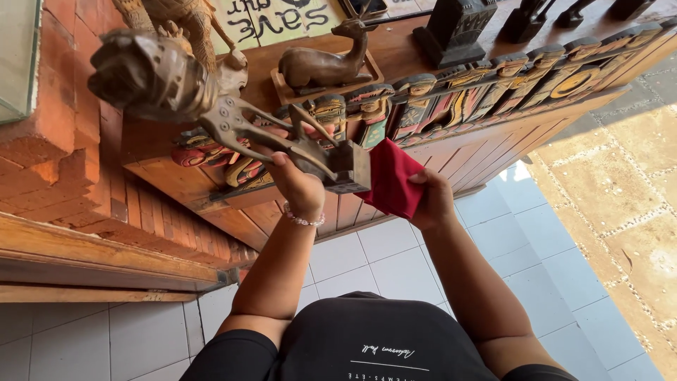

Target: Cleaning and wiping down wooden statues with a cloth.

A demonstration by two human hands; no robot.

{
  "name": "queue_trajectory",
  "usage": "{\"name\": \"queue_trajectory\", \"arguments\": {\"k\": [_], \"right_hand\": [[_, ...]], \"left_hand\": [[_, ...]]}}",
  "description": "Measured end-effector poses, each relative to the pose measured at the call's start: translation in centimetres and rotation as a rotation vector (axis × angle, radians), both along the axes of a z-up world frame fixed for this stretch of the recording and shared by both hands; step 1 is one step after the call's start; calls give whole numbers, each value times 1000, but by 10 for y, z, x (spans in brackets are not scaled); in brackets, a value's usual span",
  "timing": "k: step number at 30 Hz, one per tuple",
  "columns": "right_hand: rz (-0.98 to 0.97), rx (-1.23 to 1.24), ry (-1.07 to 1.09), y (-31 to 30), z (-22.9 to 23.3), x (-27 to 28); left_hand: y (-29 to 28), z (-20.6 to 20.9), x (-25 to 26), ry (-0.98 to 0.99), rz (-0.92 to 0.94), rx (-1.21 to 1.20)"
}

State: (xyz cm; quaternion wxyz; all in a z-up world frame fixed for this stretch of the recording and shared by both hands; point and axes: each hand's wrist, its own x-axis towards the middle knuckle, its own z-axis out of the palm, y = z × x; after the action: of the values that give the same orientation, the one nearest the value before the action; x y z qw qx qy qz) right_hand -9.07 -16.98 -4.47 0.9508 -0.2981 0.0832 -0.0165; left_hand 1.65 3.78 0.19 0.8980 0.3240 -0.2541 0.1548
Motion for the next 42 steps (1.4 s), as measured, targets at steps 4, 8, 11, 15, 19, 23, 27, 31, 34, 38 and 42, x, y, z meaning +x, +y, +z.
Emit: {"name": "queue_trajectory", "arguments": {"k": [4,8,11,15,19,23,27,31,34,38,42], "right_hand": [[13,-12,-102,-6,-1,-5],[-86,-151,-81,-4,19,-4],[-219,-229,-114,-11,13,2],[-360,-309,-215,-12,17,5],[-368,-275,-249,-9,25,2],[-316,-371,-291,-7,39,-4],[-292,-393,-320,-10,46,-13],[-316,-413,-307,-26,43,-18],[-360,-433,-242,-53,19,-20],[-362,-448,-166,-76,16,-28],[-435,-751,-54,-110,6,-30]], "left_hand": [[6,9,-6,-166,-20,68],[6,11,-19,-184,-109,420],[-1,13,-24,-94,-289,615],[-16,10,-29,20,-629,558],[-32,-6,-31,-69,-429,809],[-49,-7,-35,-280,-117,891],[-63,-9,-38,-417,101,957],[-80,-11,-44,-127,-349,832],[-93,-12,-49,-62,-354,848],[-113,-6,-57,-22,-349,832],[-137,-6,-58,-269,237,873]]}}
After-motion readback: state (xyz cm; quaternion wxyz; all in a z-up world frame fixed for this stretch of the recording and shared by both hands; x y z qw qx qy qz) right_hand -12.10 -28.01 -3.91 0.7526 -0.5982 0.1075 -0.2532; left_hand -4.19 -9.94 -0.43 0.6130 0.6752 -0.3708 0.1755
